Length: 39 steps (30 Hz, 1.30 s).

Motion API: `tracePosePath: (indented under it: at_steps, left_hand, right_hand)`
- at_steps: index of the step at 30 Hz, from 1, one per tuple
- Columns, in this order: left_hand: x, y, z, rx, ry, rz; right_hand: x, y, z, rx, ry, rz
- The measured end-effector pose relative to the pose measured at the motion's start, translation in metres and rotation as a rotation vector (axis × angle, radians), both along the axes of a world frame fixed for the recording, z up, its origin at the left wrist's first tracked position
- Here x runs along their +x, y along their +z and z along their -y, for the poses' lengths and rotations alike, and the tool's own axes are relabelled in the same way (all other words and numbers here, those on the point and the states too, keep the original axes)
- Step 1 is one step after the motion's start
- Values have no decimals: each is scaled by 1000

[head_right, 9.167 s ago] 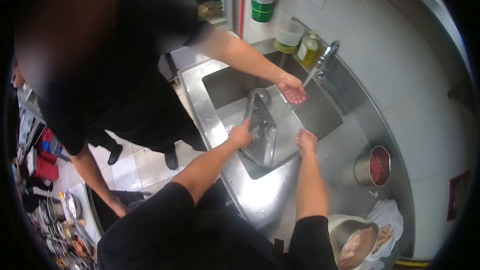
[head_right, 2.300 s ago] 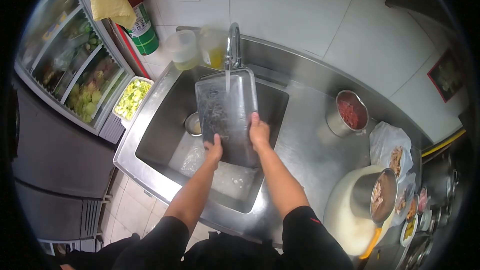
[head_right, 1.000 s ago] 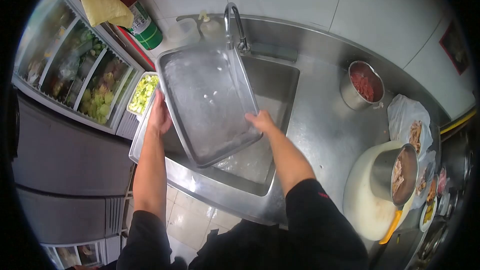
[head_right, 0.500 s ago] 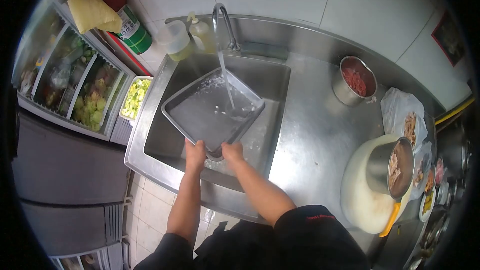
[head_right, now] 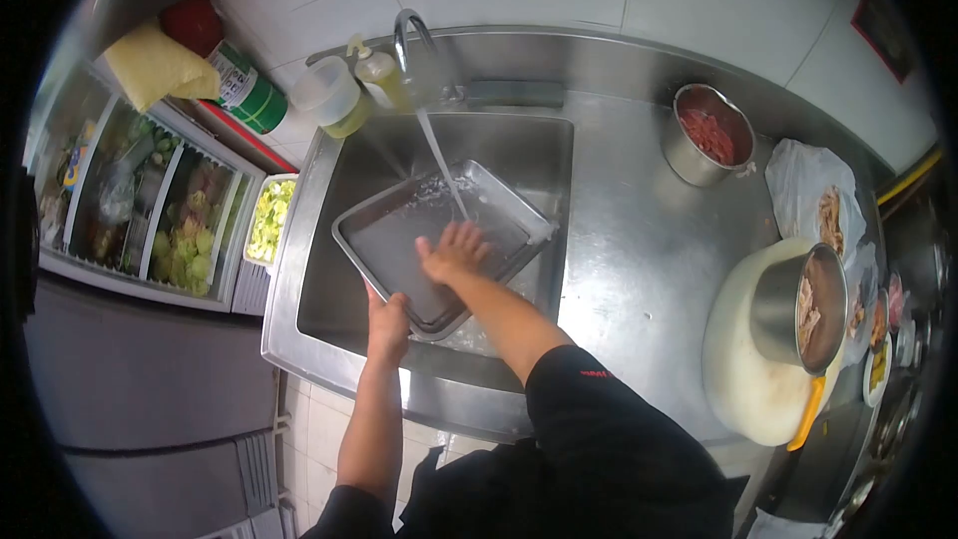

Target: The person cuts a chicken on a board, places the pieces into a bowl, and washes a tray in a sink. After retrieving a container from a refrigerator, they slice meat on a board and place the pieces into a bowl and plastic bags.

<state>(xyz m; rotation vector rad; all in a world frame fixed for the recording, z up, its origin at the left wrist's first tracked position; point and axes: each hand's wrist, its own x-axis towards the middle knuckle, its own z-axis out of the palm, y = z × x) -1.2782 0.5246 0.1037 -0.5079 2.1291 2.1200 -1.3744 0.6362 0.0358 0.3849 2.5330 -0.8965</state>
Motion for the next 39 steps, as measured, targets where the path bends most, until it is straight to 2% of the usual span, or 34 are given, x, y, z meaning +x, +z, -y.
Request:
tracePosePath:
  at_steps: [3,5,6,8,11,15,17,19,20,23,24,26,27,30,31,32,33,34,35,36,37,39]
  left_hand:
    - [-4,-10,3,28,-46,-3]
    - [3,11,10,57,-92,67]
    - [9,20,14,72,-75,73]
    - [25,35,21,94,-44,82]
    - [47,46,30,84,-19,73]
    - [37,35,41,145,-104,148]
    - [15,24,41,-5,-194,111]
    - [-2,28,27,-191,-260,4]
    - [-6,42,18,-422,-278,155]
    - [-13,59,1,-669,-384,121]
    - [-13,65,-2,-734,-401,94]
    - [-12,74,-10,-870,-530,57]
    - [-12,76,-14,-936,-600,36]
    - [-45,79,-33,-1012,-749,44]
    - [-62,75,-40,-1033,-750,39]
    - [-84,68,-47,-1054,-753,29]
    - [-101,65,-53,-1075,-758,21]
    - [-116,69,-54,-981,-742,77]
    - [-129,75,-52,-888,-726,132]
    - [-136,82,-52,-859,-737,67]
    - [-139,90,-49,-830,-745,6]
    - [-131,93,-40,-722,-762,-93]
  right_hand:
    - [8,-4,24,-169,393,-274]
    - [-9,-7,16,-61,357,-225]
    - [-21,-8,9,-9,339,-205]
    - [-45,-22,-6,94,100,-78]
    - [-61,-20,-24,35,-149,-218]
    - [-84,-25,27,-129,-269,-156]
    - [-76,2,67,-209,-335,-155]
    - [-66,9,91,-309,-211,-172]
    - [-65,12,91,-339,-157,-172]
    - [-94,-7,54,-351,-405,-267]
    - [-97,-3,14,-612,-427,-187]
    - [-115,-19,-27,-1020,-777,-149]
    - [-130,-42,-31,-1152,-1122,-196]
    - [-143,-31,-43,-1211,-1426,-310]
    - [-127,-6,-44,-1088,-1164,-315]
    - [-130,2,-45,-756,-910,-150]
    - [-128,-1,-31,-647,-681,-336]
    - [-127,-4,-18,-524,-477,-535]
    - [-117,0,-15,-531,-350,-659]
    - [-106,0,-15,-538,-223,-780]
    - [-91,-5,-21,-390,-101,-1100]
    - [-86,-6,-38,-193,-400,-655]
